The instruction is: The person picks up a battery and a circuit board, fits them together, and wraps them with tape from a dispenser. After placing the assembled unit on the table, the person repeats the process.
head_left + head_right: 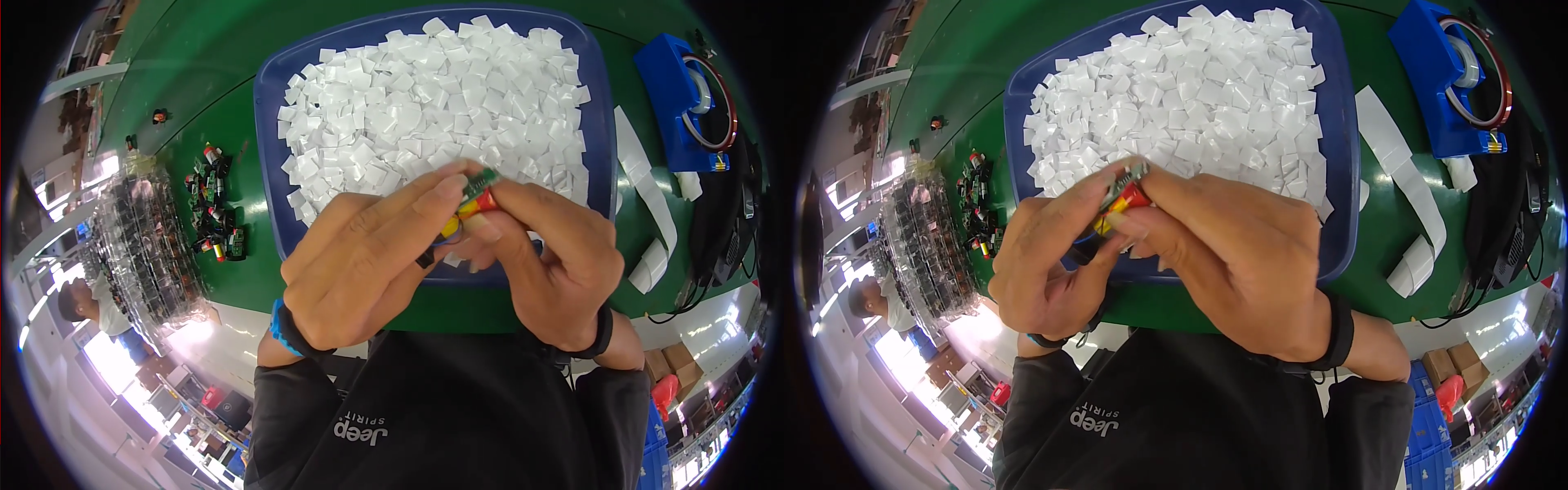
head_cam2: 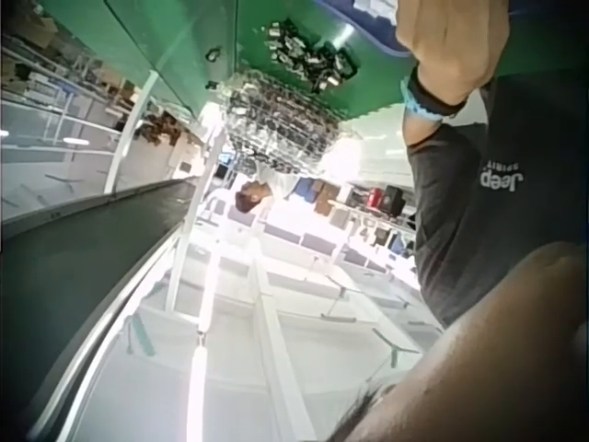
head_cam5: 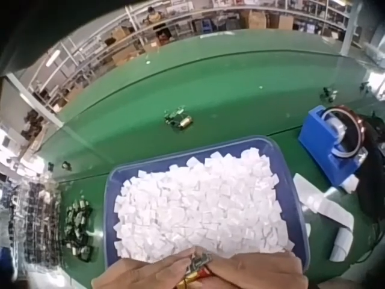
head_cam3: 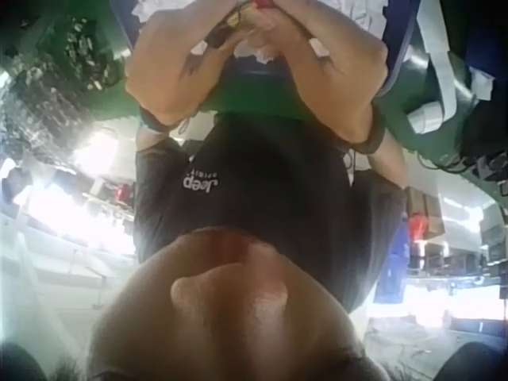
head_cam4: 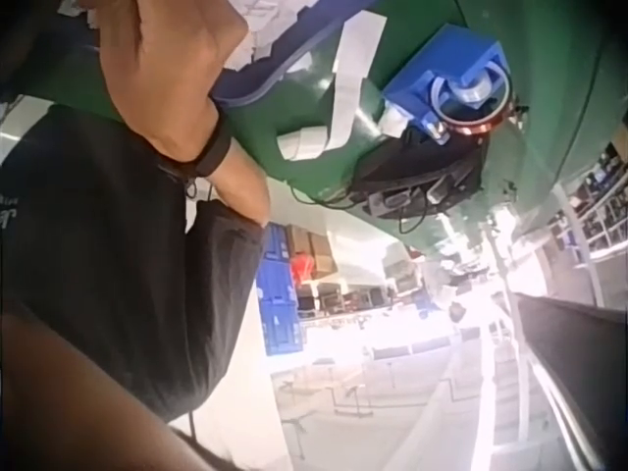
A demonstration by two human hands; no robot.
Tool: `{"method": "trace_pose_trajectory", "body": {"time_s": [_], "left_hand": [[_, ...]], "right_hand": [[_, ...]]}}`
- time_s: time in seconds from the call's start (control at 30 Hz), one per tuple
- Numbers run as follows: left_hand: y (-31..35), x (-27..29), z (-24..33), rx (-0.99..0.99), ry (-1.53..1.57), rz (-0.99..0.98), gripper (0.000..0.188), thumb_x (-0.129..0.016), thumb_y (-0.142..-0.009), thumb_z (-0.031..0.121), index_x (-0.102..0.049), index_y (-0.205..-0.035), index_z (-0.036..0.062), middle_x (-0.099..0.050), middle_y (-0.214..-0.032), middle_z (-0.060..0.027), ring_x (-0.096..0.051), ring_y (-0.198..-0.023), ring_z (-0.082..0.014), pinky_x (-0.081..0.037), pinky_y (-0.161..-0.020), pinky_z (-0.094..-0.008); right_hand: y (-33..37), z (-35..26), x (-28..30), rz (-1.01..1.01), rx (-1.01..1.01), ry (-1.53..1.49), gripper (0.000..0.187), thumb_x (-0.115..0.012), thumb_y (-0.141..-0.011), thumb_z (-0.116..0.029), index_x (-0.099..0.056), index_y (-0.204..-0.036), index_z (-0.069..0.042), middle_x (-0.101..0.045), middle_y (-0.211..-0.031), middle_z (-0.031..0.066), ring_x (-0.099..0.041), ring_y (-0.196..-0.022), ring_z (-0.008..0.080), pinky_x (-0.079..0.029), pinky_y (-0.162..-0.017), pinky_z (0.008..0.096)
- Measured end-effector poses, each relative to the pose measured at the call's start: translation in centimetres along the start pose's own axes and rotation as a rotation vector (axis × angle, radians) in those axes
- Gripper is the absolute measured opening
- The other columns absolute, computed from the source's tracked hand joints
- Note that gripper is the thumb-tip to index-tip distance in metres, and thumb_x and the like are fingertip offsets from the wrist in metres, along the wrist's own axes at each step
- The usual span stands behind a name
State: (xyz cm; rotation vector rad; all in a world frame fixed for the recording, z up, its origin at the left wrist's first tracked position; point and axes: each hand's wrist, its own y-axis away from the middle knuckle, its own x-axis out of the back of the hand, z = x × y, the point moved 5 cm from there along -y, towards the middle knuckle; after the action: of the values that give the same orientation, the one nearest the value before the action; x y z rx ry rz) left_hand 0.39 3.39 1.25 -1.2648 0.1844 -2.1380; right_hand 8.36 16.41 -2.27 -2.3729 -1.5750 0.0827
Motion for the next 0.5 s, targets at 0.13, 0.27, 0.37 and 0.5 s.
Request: {"method": "trace_pose_trajectory", "body": {"time_s": [0.13,0.27,0.37,0.5], "left_hand": [[-0.5,0.0,-1.1,0.152,0.226,0.088,0.038,-0.073,-0.080,-0.003,-0.059,-0.114,-0.0078,-0.070,-0.101,-0.0210,-0.068,-0.078,-0.0218,-0.055,-0.068,-0.0283],[-0.8,-0.1,-1.7,0.659,0.839,0.069,0.034,-0.067,-0.089,0.009,-0.055,-0.114,-0.0103,-0.067,-0.098,-0.0200,-0.068,-0.076,-0.0201,-0.057,-0.058,-0.0292],[0.2,-0.7,-2.2,0.865,1.146,-0.043,0.031,-0.063,-0.093,0.011,-0.054,-0.115,-0.0096,-0.065,-0.098,-0.0175,-0.067,-0.075,-0.0180,-0.057,-0.056,-0.0284],[0.3,-0.9,-2.2,0.862,1.261,-0.231,0.025,-0.061,-0.095,0.007,-0.056,-0.116,-0.0064,-0.064,-0.099,-0.0131,-0.065,-0.075,-0.0152,-0.057,-0.059,-0.0259]], "right_hand": [[-0.4,-0.3,0.1,-0.021,-0.069,-0.023,0.029,-0.069,-0.086,0.005,-0.063,-0.114,0.010,-0.069,-0.084,0.0167,-0.069,-0.066,0.0176,-0.053,-0.055,0.0238],[-1.0,-0.6,1.3,0.033,-0.139,-0.071,0.034,-0.075,-0.081,0.005,-0.065,-0.113,0.007,-0.068,-0.089,0.0155,-0.068,-0.073,0.0174,-0.053,-0.059,0.0237],[-1.2,-0.8,1.9,0.007,-0.011,-0.005,0.036,-0.079,-0.077,0.004,-0.067,-0.110,0.005,-0.067,-0.090,0.0140,-0.068,-0.076,0.0174,-0.052,-0.060,0.0240],[-1.2,-2.0,1.6,-0.075,0.266,0.176,0.036,-0.083,-0.071,0.000,-0.071,-0.104,0.003,-0.066,-0.090,0.0120,-0.066,-0.076,0.0175,-0.052,-0.061,0.0250]]}}
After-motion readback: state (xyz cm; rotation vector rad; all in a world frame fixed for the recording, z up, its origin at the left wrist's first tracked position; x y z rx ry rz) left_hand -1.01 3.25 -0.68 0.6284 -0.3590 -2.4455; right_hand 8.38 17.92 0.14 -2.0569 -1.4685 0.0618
